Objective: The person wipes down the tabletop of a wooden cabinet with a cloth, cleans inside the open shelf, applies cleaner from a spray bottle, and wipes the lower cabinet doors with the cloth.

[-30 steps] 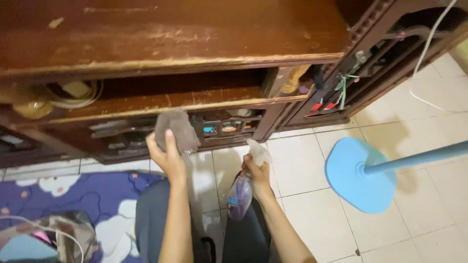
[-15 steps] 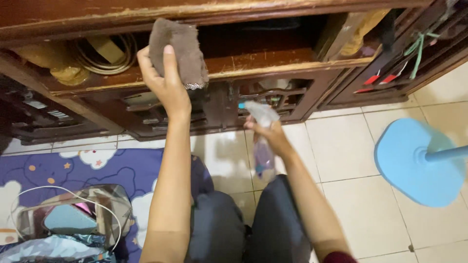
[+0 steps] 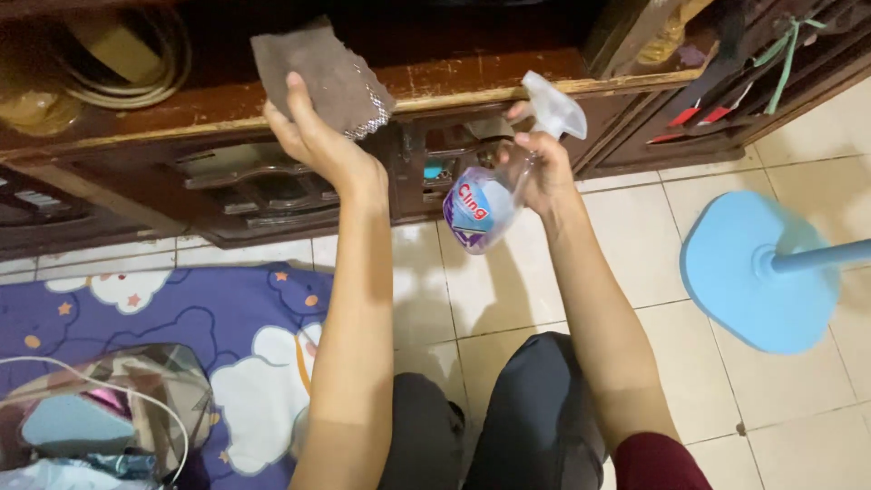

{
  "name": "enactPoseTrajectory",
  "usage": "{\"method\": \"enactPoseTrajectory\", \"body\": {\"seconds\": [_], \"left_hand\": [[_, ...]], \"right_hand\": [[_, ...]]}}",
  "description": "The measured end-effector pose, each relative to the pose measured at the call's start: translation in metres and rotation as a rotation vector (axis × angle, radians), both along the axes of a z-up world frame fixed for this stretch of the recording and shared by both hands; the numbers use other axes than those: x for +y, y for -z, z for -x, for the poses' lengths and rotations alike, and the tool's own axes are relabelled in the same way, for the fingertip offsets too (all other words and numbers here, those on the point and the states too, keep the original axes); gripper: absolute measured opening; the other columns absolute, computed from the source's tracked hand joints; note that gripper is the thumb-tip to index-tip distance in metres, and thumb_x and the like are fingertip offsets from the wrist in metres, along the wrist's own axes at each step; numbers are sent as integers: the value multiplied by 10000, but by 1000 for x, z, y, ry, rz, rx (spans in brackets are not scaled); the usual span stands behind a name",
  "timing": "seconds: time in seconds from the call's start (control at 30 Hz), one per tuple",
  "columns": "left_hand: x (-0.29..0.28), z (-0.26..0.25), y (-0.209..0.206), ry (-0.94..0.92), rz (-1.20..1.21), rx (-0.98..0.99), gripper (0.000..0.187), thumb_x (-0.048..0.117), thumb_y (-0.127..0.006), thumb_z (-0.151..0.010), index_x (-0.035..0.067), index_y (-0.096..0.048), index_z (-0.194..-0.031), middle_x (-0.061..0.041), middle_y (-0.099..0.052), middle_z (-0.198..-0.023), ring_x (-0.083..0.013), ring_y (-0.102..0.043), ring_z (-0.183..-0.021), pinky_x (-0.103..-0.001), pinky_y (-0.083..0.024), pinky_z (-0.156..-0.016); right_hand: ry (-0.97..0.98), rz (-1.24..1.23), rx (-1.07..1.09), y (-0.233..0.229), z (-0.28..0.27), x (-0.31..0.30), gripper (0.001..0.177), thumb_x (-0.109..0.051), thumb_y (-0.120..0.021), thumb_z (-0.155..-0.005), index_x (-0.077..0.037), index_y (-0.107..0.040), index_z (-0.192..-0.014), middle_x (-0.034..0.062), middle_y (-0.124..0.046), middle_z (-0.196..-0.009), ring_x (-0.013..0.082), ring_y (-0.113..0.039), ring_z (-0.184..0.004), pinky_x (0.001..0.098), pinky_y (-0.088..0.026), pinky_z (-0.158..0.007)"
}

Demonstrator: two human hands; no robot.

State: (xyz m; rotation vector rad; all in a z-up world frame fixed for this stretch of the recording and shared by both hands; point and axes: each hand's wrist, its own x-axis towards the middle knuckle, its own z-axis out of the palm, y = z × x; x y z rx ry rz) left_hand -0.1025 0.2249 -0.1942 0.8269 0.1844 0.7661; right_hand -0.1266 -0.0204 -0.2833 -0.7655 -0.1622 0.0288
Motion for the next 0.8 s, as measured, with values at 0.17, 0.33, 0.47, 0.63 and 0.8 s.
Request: {"method": "enactPoseTrajectory", "body": {"seconds": [0.17,0.33,0.47,0.63,0.8], "left_hand": [[-1,0,-16,-39,53,83,585,304,-682,-969,61,-439,-1442,-86,-534,-1401,-223,-585,-1266,-399,-470,-1092],[6,43,-11,3,60,45,575,299,-662,-936,-30,-500,-1379,-177,-601,-1333,-304,-635,-1176,-476,-532,-1034],[9,65,11,8,100,170,512,257,-629,-941,0,-504,-1366,-156,-610,-1322,-281,-628,-1192,-450,-525,-1045],[47,50,23,-21,138,153,445,203,-619,-968,9,-502,-1351,-145,-604,-1332,-278,-611,-1234,-451,-503,-1092],[85,51,20,-136,155,127,460,193,-613,-971,19,-482,-1375,-152,-603,-1355,-277,-614,-1257,-450,-502,-1117]], "right_hand": [[22,-89,83,-13,3,2,329,-110,-746,-831,-117,-629,-1138,49,-623,-991,182,-618,-733,341,-522,-741],[15,-186,56,-19,8,6,299,-112,-737,-842,-110,-629,-1121,43,-651,-1031,183,-608,-734,338,-511,-732],[4,-101,96,-15,9,-2,295,-119,-740,-859,-106,-622,-1128,45,-637,-1086,169,-591,-787,307,-495,-732],[111,341,105,-22,17,5,418,-114,-746,-840,-68,-623,-1236,45,-606,-1045,172,-606,-840,328,-545,-724],[165,857,-82,-20,65,53,627,-108,-719,-868,-22,-586,-1474,51,-657,-1049,142,-644,-975,261,-506,-888]]}}
